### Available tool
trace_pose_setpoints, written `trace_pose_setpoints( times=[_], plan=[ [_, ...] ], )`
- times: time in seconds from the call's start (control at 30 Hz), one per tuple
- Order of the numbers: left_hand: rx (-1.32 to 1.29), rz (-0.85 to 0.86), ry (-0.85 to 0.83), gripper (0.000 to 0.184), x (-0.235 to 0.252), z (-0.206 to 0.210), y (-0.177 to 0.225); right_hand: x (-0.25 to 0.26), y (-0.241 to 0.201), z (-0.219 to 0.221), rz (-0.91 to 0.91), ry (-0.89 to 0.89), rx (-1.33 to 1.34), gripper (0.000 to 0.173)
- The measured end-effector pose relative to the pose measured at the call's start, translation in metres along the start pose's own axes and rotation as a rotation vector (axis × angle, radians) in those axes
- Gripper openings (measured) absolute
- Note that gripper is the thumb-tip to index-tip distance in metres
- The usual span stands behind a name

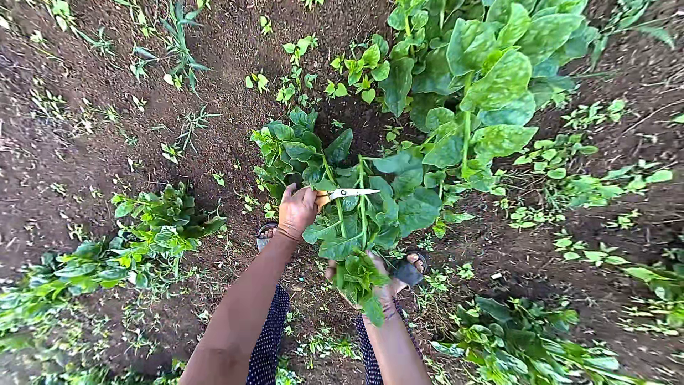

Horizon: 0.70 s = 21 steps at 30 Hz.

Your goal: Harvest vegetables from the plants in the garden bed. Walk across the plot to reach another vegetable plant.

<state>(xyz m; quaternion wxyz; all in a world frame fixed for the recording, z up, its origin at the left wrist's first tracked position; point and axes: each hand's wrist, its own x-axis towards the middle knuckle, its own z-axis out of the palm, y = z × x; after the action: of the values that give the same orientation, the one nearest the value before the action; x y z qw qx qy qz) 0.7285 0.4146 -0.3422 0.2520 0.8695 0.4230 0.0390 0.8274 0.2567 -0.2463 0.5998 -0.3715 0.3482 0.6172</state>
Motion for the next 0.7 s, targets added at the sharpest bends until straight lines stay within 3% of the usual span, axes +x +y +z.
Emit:
trace_pose_setpoints(
  times=[0.07,0.17,0.3,0.5,0.7],
  plan=[
    [-0.027,-0.121,-0.110,0.014,0.005,-0.013,0.000,0.005,0.004,-0.014,0.037,-0.030,0.110,0.037],
    [-0.222,-0.505,-0.656,0.039,0.038,-0.065,-0.006,0.008,-0.005,-0.035,0.068,-0.015,0.149,0.036],
    [-0.554,-0.717,-1.140,0.035,0.067,-0.089,-0.024,0.008,-0.013,-0.051,0.004,0.082,0.043,0.033],
    [-0.710,-0.901,-1.323,0.048,0.083,-0.082,-0.028,0.003,-0.010,-0.040,-0.048,0.191,-0.046,0.025],
    [-0.772,-1.002,-1.268,0.046,0.086,-0.074,-0.022,0.002,-0.011,-0.041,-0.023,0.177,-0.031,0.026]
  ],
)
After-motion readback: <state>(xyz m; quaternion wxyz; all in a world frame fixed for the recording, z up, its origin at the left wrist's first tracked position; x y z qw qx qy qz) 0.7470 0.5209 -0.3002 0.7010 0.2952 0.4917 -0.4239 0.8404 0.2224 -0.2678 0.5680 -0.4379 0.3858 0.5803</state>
